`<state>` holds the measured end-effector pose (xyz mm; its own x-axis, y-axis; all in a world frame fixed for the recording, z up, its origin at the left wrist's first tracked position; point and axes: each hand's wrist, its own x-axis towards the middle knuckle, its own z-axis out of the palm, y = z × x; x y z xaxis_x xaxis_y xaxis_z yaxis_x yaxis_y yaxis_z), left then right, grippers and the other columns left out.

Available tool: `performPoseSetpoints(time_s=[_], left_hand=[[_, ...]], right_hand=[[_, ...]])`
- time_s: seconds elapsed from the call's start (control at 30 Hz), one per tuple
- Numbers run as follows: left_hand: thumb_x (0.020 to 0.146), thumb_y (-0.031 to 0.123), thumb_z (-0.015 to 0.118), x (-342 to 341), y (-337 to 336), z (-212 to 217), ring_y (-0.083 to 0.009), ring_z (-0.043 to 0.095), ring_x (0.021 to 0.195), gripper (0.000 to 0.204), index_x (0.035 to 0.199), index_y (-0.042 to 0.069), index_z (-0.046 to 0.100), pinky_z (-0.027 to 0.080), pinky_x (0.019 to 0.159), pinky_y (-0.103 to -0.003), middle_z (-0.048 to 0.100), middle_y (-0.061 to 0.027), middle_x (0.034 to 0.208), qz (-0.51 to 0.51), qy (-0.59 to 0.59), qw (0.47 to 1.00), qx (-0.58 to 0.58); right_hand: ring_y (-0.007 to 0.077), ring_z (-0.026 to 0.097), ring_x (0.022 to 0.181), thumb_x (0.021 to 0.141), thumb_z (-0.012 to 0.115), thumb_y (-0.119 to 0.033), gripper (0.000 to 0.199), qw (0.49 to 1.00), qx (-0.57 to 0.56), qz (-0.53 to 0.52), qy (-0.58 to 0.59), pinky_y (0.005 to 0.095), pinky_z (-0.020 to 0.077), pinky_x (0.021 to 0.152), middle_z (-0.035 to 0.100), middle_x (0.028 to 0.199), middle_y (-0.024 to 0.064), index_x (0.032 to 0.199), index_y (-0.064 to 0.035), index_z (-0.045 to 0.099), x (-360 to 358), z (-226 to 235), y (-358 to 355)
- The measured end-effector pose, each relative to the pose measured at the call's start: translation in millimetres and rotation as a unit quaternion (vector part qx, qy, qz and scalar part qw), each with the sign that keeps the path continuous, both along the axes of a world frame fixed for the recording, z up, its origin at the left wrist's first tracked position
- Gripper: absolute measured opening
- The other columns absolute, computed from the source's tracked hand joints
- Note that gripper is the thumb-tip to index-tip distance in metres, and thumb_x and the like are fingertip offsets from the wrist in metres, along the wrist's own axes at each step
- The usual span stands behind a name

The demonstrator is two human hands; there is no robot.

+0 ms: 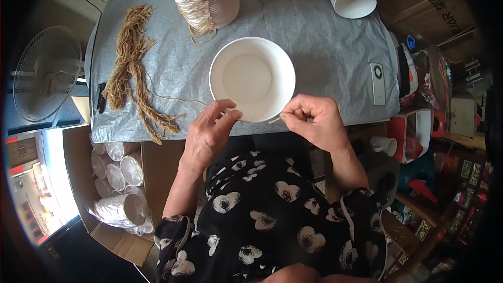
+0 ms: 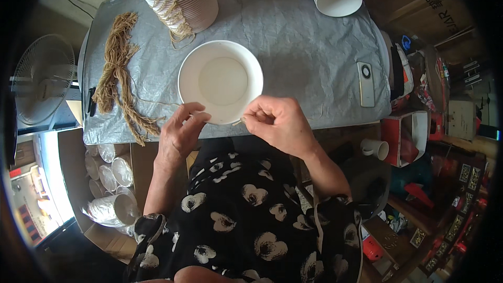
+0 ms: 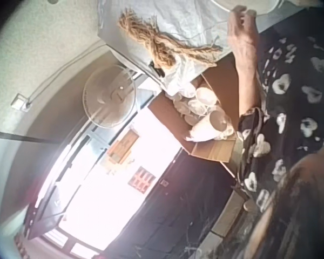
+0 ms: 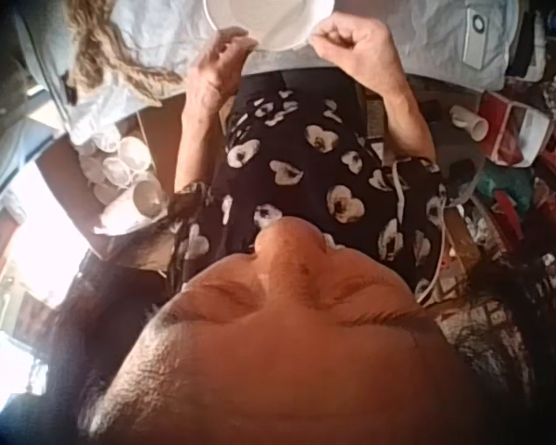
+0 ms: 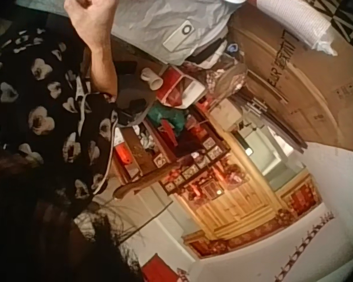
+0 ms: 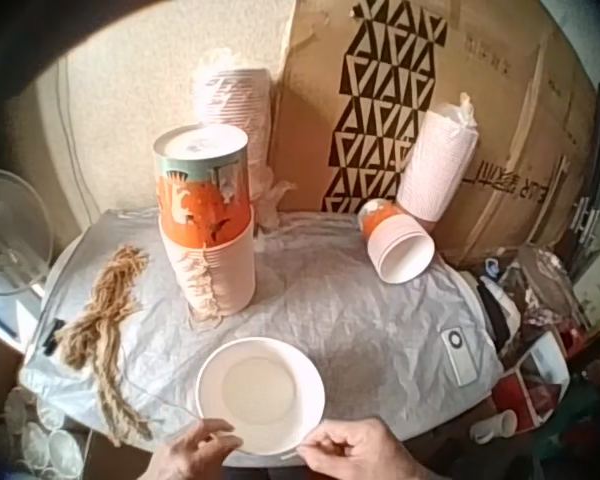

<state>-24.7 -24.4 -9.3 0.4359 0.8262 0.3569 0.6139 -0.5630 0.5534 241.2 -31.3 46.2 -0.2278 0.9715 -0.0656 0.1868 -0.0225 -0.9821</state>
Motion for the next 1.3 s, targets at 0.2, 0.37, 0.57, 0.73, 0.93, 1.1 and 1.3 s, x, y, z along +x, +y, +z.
performPoseSetpoints(time_s=[0.2, 0.37, 0.57, 0.73, 0.93, 1.1, 1.3], left_hand=[[0.074, -0.003, 0.07, 3.6, -25.1, 2.7, -0.0244, 0.069, 0.088, 0.032, 0.104, 0.007, 0.07, 0.056, 0.077, -0.037, 0.066, -0.0054, 0.106, -0.017, 0.006, 1.0, 0.016], [0.074, 0.0, 0.072, 3.6, -33.4, 1.1, -0.0221, 0.067, 0.086, 0.032, 0.104, 0.008, 0.069, 0.054, 0.077, -0.036, 0.065, -0.0044, 0.104, -0.012, 0.024, 0.999, 0.022], [0.071, -0.005, 0.072, 3.8, -39.1, -1.4, -0.0232, 0.067, 0.086, 0.038, 0.106, 0.01, 0.068, 0.054, 0.074, -0.037, 0.066, -0.0043, 0.103, -0.031, 0.027, 0.999, 0.025], [0.07, -0.004, 0.071, 0.8, -40.6, -2.1, -0.0228, 0.067, 0.087, 0.038, 0.107, 0.008, 0.068, 0.055, 0.075, -0.037, 0.066, -0.005, 0.104, -0.039, 0.027, 0.999, 0.019], [0.077, 0.008, 0.07, -2.8, -43.2, -8.2, -0.0219, 0.066, 0.094, 0.032, 0.108, 0.008, 0.069, 0.055, 0.083, -0.035, 0.063, -0.005, 0.112, -0.047, 0.05, 0.997, 0.025], [0.076, 0.008, 0.07, -3.2, -42.2, -5.5, -0.0224, 0.066, 0.095, 0.033, 0.109, 0.007, 0.069, 0.055, 0.084, -0.036, 0.063, -0.0049, 0.112, -0.052, 0.053, 0.997, 0.018], [0.076, 0.008, 0.07, -4.1, -42.2, -5.0, -0.0226, 0.066, 0.096, 0.033, 0.109, 0.007, 0.07, 0.056, 0.084, -0.036, 0.063, -0.0051, 0.112, -0.052, 0.051, 0.997, 0.015]], right_hand=[[0.003, 0.051, 0.056, 0.087, 0.068, -0.001, 0.009, 0.991, -0.067, 0.082, -0.081, 0.0253, 0.0422, 0.053, 0.058, 0.059, -0.0004, 0.08, 0.0006, 0.064, -7.3, -3.2, 13.8], [0.0005, 0.047, 0.058, 0.091, 0.068, 0.0, 0.01, 0.98, -0.079, 0.118, -0.138, 0.0218, 0.0389, 0.053, 0.057, 0.062, -0.0046, 0.082, 0.0009, 0.064, -19.0, 0.6, 16.1], [0.0089, 0.055, 0.056, 0.087, 0.068, -0.002, 0.01, 0.965, -0.068, 0.166, -0.188, 0.0283, 0.0453, 0.054, 0.061, 0.061, 0.0044, 0.079, 0.0023, 0.064, -26.1, 6.4, 22.5], [0.0161, 0.06, 0.055, 0.082, 0.067, -0.002, 0.01, 0.949, -0.082, 0.205, -0.226, 0.0326, 0.0486, 0.056, 0.064, 0.061, 0.0096, 0.074, 0.0033, 0.063, -27.6, 1.9, 29.6], [0.0038, 0.045, 0.055, 0.085, 0.066, 0.003, 0.007, 0.939, -0.115, 0.249, -0.206, 0.0259, 0.0402, 0.053, 0.053, 0.058, -0.0036, 0.079, 0.0012, 0.063, -30.9, -3.1, 33.5], [0.0039, 0.044, 0.055, 0.085, 0.066, 0.003, 0.008, 0.935, -0.115, 0.251, -0.22, 0.0261, 0.0397, 0.053, 0.053, 0.058, -0.0039, 0.078, 0.0008, 0.063, -32.9, -6.8, 35.6], [0.004, 0.045, 0.056, 0.085, 0.066, 0.002, 0.007, 0.936, -0.108, 0.26, -0.213, 0.0261, 0.0398, 0.053, 0.052, 0.059, -0.0036, 0.079, 0.0016, 0.063, -32.1, -10.4, 36.4]])
